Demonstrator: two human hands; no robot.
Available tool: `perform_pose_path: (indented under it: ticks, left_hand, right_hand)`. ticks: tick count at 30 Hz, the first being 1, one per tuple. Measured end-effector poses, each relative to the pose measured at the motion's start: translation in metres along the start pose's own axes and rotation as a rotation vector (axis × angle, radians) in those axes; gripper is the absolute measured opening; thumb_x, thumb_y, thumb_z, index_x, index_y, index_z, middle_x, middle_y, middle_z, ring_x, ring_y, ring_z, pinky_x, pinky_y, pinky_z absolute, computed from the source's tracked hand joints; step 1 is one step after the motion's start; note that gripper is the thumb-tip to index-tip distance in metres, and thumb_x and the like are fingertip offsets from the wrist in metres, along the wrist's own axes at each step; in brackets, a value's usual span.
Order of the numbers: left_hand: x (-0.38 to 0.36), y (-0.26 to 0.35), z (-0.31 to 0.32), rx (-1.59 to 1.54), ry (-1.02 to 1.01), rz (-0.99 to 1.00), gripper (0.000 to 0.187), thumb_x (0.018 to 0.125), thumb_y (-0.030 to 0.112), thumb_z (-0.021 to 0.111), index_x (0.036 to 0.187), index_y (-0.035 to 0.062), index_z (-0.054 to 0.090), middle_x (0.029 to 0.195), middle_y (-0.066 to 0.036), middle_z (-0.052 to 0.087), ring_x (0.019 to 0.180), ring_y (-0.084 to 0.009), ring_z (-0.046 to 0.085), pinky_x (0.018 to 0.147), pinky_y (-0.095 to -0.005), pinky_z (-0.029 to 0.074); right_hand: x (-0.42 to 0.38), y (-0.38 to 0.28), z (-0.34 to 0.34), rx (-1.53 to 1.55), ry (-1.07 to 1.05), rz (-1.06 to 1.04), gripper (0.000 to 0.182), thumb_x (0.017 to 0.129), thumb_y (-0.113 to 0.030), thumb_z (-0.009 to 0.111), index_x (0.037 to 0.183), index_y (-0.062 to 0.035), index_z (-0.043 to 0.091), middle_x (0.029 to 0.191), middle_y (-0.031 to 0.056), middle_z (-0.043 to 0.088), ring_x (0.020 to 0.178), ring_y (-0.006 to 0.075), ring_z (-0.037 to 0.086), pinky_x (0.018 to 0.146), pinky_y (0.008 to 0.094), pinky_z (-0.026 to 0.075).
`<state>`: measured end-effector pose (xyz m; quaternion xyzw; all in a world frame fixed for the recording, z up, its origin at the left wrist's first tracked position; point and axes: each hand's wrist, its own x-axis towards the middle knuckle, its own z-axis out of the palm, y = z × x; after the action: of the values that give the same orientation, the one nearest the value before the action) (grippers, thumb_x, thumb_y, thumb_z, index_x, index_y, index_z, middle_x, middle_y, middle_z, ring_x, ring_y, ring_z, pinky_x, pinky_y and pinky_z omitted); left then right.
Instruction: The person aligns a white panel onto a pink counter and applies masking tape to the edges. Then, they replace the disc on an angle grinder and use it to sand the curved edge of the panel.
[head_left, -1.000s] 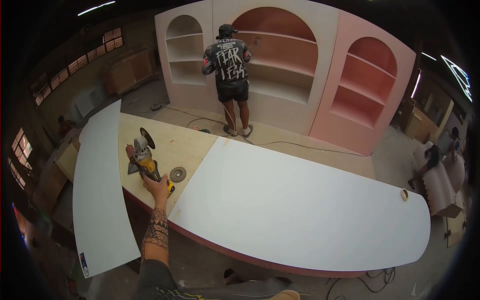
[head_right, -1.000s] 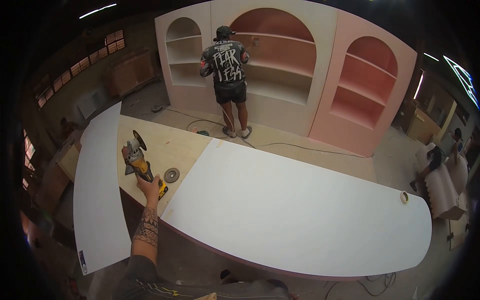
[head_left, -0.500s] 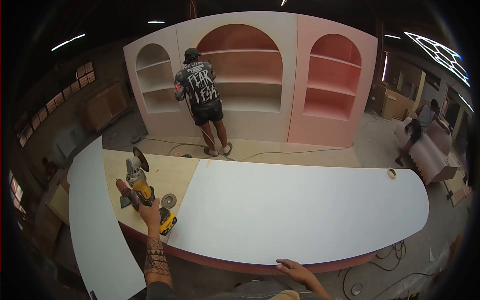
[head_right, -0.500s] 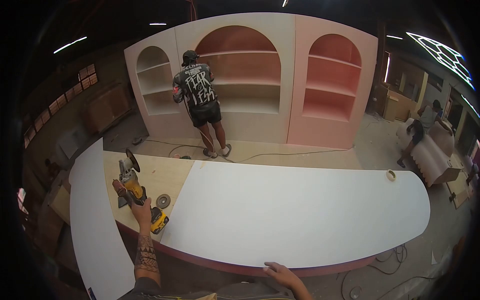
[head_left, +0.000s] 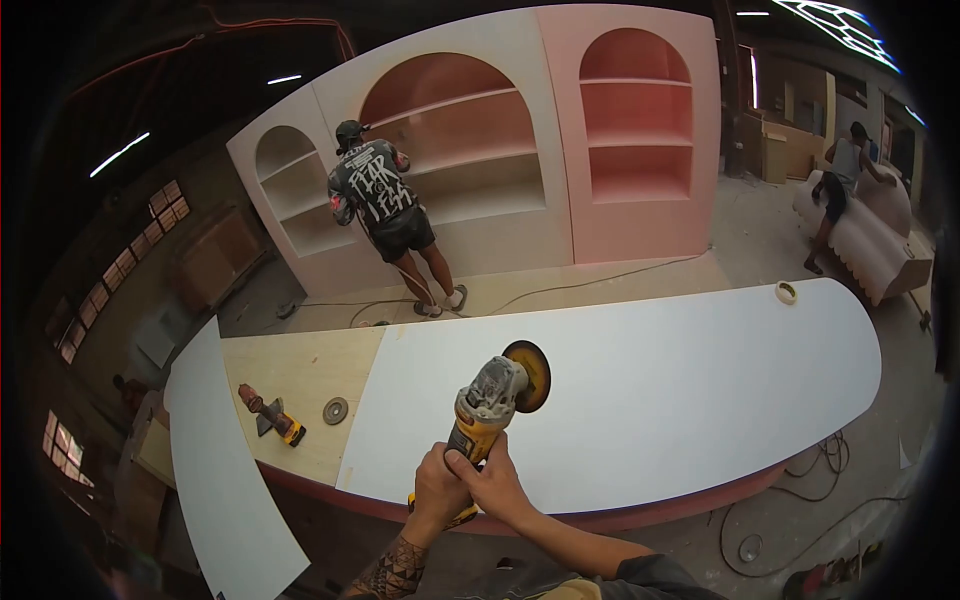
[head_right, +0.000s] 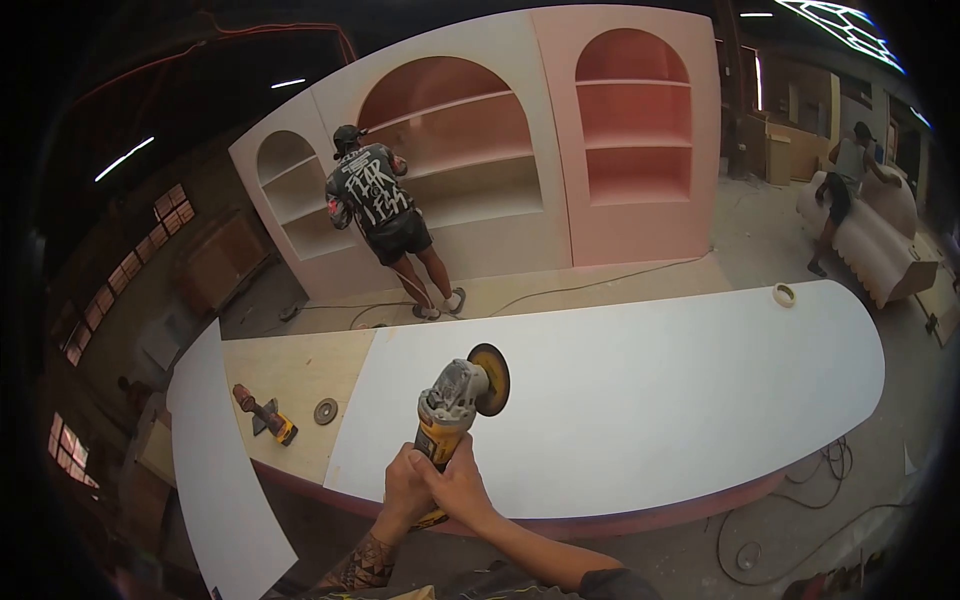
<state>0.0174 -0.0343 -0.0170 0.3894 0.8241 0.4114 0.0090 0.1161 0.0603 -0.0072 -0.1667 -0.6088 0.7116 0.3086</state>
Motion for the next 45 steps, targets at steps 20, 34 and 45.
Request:
perform_pose_path:
  ticks: [20,34,45]
  left_hand:
    - [-0.064,-0.026,-0.026,-1.423,-1.217,-0.631,0.095,0.097,0.075,0.062,0.159,0.0047,0.045,0.142,-0.02,0.065,0.132,-0.0368,0.065,0.11,-0.066,0.052]
    - [-0.071,-0.09,-0.043,-1.595,-1.143,-0.401,0.075,0.089,0.044,0.079,0.148,0.0064,0.052,0.129,-0.017,0.071,0.11,-0.0346,0.075,0.098,-0.0636,0.062]
    - [-0.057,-0.108,-0.032,-1.517,-1.272,-0.285,0.088,0.078,0.018,0.084,0.153,0.0124,0.038,0.14,-0.013,0.055,0.126,-0.0316,0.066,0.105,-0.0505,0.061]
  right_hand:
    - [-0.07,0.013,-0.059,1.036,0.476,-0.249,0.085,0.091,-0.087,0.059,0.119,-0.0061,0.059,0.101,0.0159,0.072,0.087,0.0284,0.075,0.085,0.0451,0.064]
    - [-0.128,-0.024,0.01,0.98,0.664,-0.456,0.088,0.094,-0.08,0.057,0.138,-0.0043,0.057,0.123,0.0222,0.065,0.116,0.0376,0.067,0.1,0.0623,0.057]
    - [-0.154,0.003,-0.004,1.029,0.726,-0.52,0.094,0.081,-0.079,0.066,0.127,0.0033,0.062,0.113,0.0219,0.07,0.118,0.0421,0.067,0.11,0.0672,0.051]
